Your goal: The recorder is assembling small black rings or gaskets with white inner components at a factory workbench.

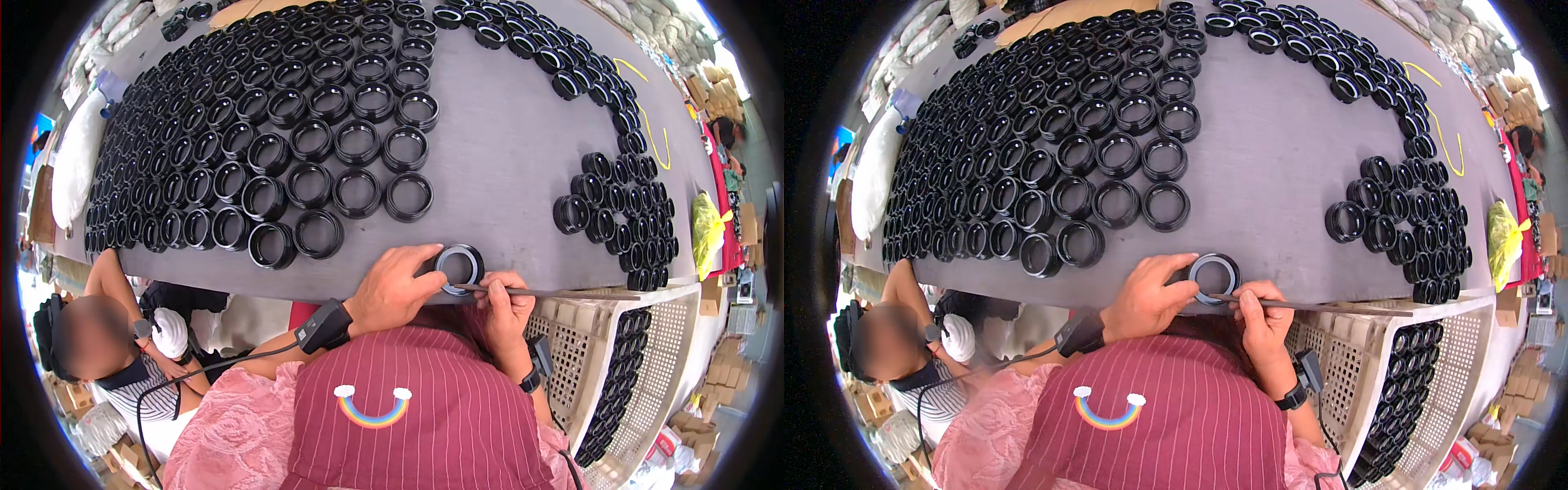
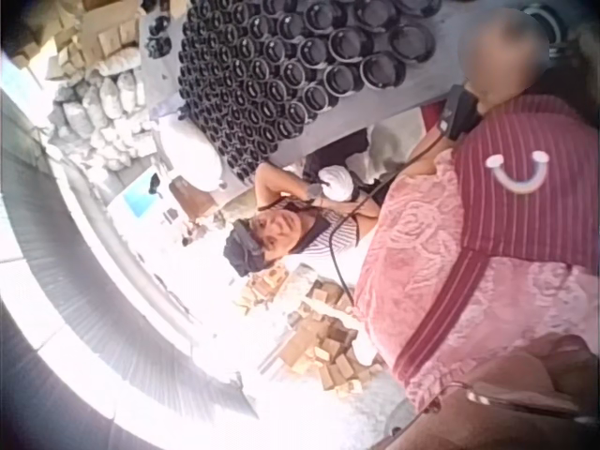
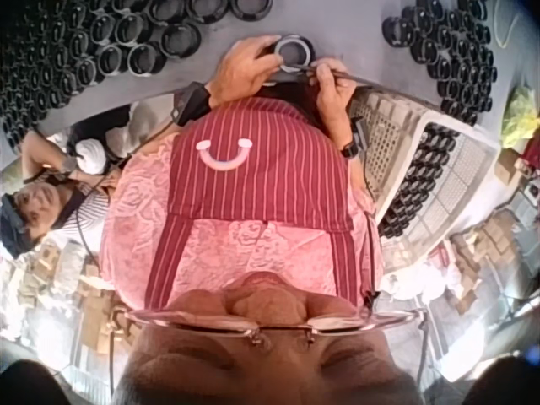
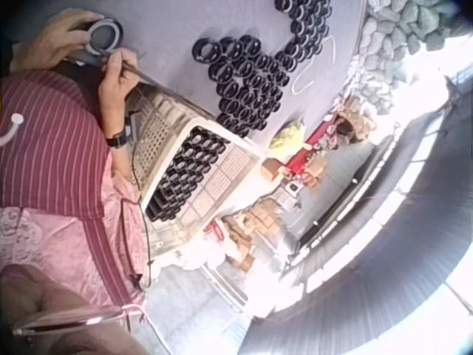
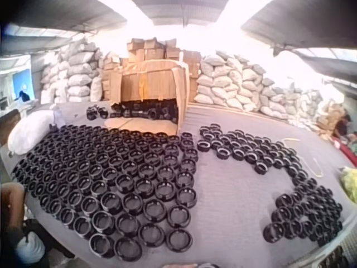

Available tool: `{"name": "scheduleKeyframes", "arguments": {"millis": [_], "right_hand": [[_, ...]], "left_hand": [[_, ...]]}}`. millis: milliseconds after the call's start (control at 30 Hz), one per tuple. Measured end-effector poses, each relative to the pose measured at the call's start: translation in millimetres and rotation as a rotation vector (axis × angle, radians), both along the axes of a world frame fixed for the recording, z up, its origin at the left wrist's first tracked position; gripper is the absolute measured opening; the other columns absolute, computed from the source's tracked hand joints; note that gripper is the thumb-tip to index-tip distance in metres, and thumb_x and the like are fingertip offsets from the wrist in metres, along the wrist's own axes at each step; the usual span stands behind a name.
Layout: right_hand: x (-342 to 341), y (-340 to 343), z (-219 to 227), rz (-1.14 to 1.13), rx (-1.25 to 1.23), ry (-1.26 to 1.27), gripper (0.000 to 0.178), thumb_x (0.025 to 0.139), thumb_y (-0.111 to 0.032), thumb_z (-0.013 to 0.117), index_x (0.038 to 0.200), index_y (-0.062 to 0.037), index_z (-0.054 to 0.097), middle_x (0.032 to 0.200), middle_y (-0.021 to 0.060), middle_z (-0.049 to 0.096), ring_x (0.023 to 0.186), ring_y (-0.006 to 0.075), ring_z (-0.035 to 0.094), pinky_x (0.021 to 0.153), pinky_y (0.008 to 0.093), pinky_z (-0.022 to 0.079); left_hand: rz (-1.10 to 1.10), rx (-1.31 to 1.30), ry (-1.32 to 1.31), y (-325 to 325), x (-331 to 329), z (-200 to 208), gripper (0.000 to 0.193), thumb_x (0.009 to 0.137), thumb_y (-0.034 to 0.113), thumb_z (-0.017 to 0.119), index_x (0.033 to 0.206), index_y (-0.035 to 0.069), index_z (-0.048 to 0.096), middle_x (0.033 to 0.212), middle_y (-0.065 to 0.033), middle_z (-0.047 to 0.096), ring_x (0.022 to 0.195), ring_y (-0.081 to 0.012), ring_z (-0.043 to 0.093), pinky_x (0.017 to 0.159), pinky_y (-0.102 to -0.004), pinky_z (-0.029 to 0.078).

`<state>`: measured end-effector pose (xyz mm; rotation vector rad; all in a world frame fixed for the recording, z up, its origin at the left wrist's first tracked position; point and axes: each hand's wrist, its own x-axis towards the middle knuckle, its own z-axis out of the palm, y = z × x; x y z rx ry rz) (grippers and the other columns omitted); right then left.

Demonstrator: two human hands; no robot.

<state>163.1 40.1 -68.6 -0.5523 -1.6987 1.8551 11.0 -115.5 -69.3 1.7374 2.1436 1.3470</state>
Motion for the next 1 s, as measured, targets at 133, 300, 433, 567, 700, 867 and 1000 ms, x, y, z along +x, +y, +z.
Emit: {"name": "scheduleKeyframes", "arguments": {"millis": [133, 300, 433, 567, 700, 867, 1000], "right_hand": [[0, 1, 1, 0.03, 0.093, 0.011, 0.008, 0.096, -0.007, 0.058, 0.091, -0.0017, 0.063, 0.079, 0.0047, 0.062, 0.063, 0.0071, 0.051, 0.058, 0.0235, 0.043], [-2, 2, 6, 0.046, 0.17, 0.024, 0.006, 0.094, -0.003, 0.058, 0.091, -0.0006, 0.063, 0.079, 0.0059, 0.062, 0.066, 0.0097, 0.052, 0.061, 0.0254, 0.042], [-12, 9, 22, -0.115, 0.641, -0.081, 0.002, 0.09, -0.001, 0.062, 0.09, -0.0029, 0.063, 0.078, 0.0087, 0.063, 0.066, 0.0198, 0.056, 0.064, 0.0324, 0.042], [-18, 9, 33, -0.123, 0.881, -0.14, 0.007, 0.086, -0.001, 0.066, 0.089, -0.0063, 0.063, 0.079, 0.0077, 0.064, 0.068, 0.0269, 0.058, 0.068, 0.0374, 0.041], [-23, 3, 40, -0.061, 1.13, -0.189, 0.011, 0.082, -0.005, 0.071, 0.089, -0.0087, 0.064, 0.078, 0.0048, 0.063, 0.068, 0.023, 0.06, 0.071, 0.0363, 0.04], [-21, -3, 53, -0.017, 1.214, -0.285, 0.011, 0.08, -0.005, 0.071, 0.088, -0.0097, 0.065, 0.076, 0.0041, 0.062, 0.069, 0.0224, 0.06, 0.07, 0.0367, 0.039], [-16, 2, 28, -0.066, 0.961, -0.237, 0.006, 0.086, -0.005, 0.069, 0.091, -0.0053, 0.066, 0.077, 0.0052, 0.063, 0.07, 0.021, 0.059, 0.074, 0.0357, 0.042]], "left_hand": [[-0.013, -0.024, -0.009, 1, -1, 1, 0.023, 0.078, 0.009, 0.073, 0.1, 0.008, 0.067, 0.127, -0.0195, 0.058, 0.11, -0.0353, 0.059, 0.09, -0.0447, 0.046], [-0.016, -0.04, -0.022, 2, -2, 4, 0.024, 0.078, 0.009, 0.073, 0.101, 0.009, 0.066, 0.127, -0.0195, 0.058, 0.11, -0.0354, 0.059, 0.089, -0.0446, 0.045], [-0.018, -0.052, -0.029, 1, -2, 6, 0.024, 0.078, 0.009, 0.073, 0.101, 0.009, 0.066, 0.127, -0.0193, 0.058, 0.111, -0.0353, 0.058, 0.09, -0.0448, 0.045], [-0.027, -0.049, -0.033, 1, -4, 6, 0.023, 0.079, 0.01, 0.072, 0.102, 0.009, 0.066, 0.127, -0.0191, 0.058, 0.111, -0.0351, 0.059, 0.09, -0.0445, 0.045], [-0.026, -0.048, -0.049, 1, -3, 8, 0.022, 0.08, 0.01, 0.072, 0.101, 0.009, 0.066, 0.128, -0.0193, 0.058, 0.111, -0.0343, 0.059, 0.089, -0.044, 0.045], [-0.017, -0.025, -0.052, 2, -3, 8, 0.021, 0.08, 0.009, 0.072, 0.1, 0.008, 0.066, 0.128, -0.0194, 0.058, 0.111, -0.0342, 0.059, 0.089, -0.044, 0.045], [-0.002, -0.018, -0.047, -1, -2, 4, 0.021, 0.08, 0.008, 0.072, 0.1, 0.008, 0.065, 0.127, -0.0197, 0.059, 0.11, -0.0348, 0.06, 0.09, -0.0438, 0.045]]}}
